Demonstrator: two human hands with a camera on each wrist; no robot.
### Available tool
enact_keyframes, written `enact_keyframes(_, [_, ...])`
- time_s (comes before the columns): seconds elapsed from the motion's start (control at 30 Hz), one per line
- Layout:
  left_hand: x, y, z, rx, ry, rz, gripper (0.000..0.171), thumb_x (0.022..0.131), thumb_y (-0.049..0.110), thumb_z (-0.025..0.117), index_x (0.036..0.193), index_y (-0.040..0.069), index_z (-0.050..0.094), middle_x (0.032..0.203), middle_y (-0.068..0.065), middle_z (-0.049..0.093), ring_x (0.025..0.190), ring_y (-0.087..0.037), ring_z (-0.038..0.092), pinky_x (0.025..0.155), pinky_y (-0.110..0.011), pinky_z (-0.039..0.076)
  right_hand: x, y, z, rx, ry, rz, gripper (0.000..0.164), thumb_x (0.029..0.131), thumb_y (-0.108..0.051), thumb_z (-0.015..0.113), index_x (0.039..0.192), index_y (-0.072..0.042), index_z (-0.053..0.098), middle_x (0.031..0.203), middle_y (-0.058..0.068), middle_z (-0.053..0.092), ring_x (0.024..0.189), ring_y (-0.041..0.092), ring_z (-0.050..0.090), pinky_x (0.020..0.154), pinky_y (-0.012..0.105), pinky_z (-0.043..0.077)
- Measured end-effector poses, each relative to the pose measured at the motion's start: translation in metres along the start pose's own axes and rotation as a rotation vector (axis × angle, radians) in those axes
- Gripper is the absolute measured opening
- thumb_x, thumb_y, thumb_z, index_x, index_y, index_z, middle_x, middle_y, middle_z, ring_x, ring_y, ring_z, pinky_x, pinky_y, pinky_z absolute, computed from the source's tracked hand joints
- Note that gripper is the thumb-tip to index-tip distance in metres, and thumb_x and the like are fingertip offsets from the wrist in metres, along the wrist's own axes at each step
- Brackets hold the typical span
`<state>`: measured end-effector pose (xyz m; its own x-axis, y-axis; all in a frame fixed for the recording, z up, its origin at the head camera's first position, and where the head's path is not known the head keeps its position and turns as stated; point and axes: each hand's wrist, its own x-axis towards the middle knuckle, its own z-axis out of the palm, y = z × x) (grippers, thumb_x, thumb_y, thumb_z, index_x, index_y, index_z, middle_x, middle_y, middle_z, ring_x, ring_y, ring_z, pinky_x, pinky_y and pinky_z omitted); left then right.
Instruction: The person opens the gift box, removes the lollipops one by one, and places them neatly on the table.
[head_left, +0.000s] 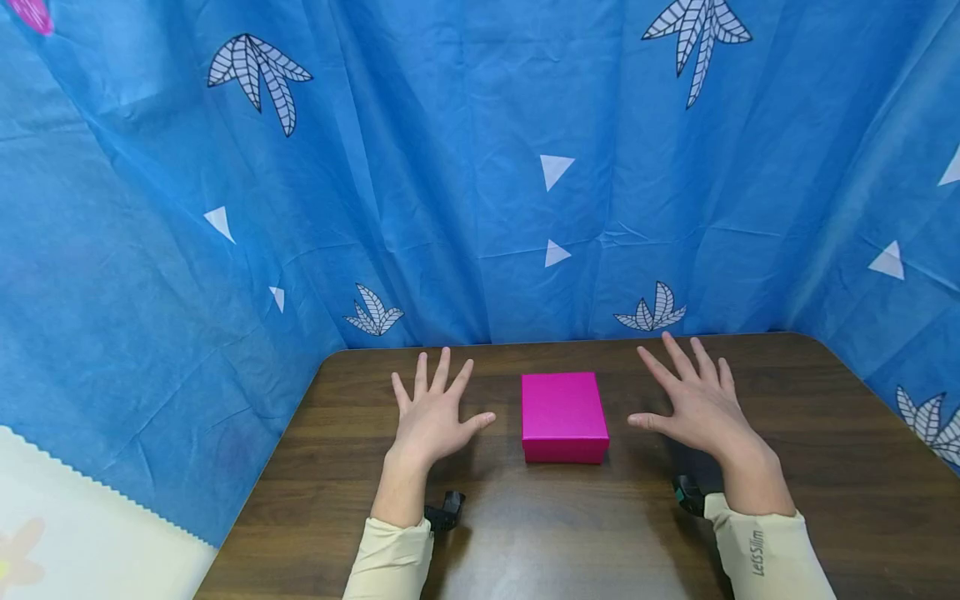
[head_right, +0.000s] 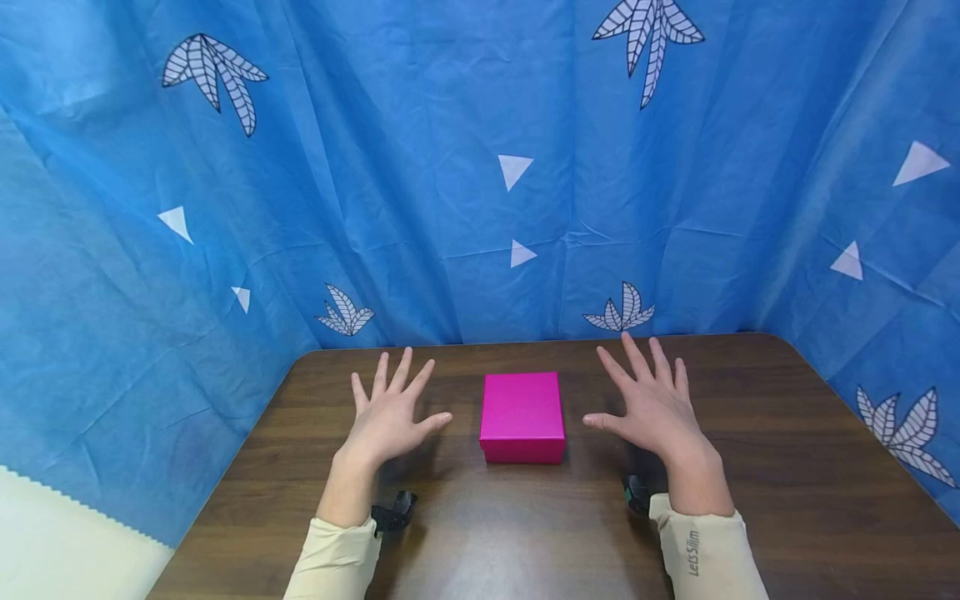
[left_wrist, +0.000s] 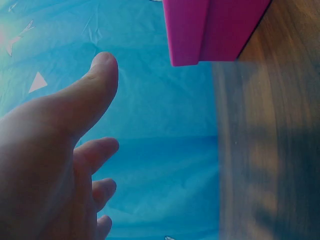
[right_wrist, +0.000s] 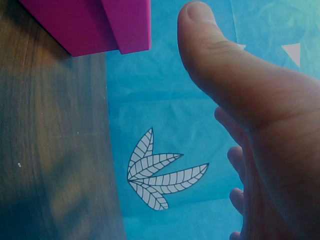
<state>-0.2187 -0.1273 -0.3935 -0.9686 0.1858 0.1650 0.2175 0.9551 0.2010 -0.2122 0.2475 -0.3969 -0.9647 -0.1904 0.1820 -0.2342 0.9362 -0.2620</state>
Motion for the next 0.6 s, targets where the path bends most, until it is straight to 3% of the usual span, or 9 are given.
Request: enact_keyframes(0.6, [-0.001,-0.0001,-0.0011,0.008,-0.005,0.0,0.09,0.083,0.072,0.062,0.157,0.033,0.031,0.17,-0.009,0.012,0.156,-0.041,0.001,0.116,-0.076,-0.004,-0.0023,0.0024,-0.0002,-0.004,-0.017,-0.001,0.111,0.075,-0.076,0.068,0.16,-0.02,0.023,0.168,0.018,0.007,0.15,0.053,0.0,0.112,0.079,-0.002])
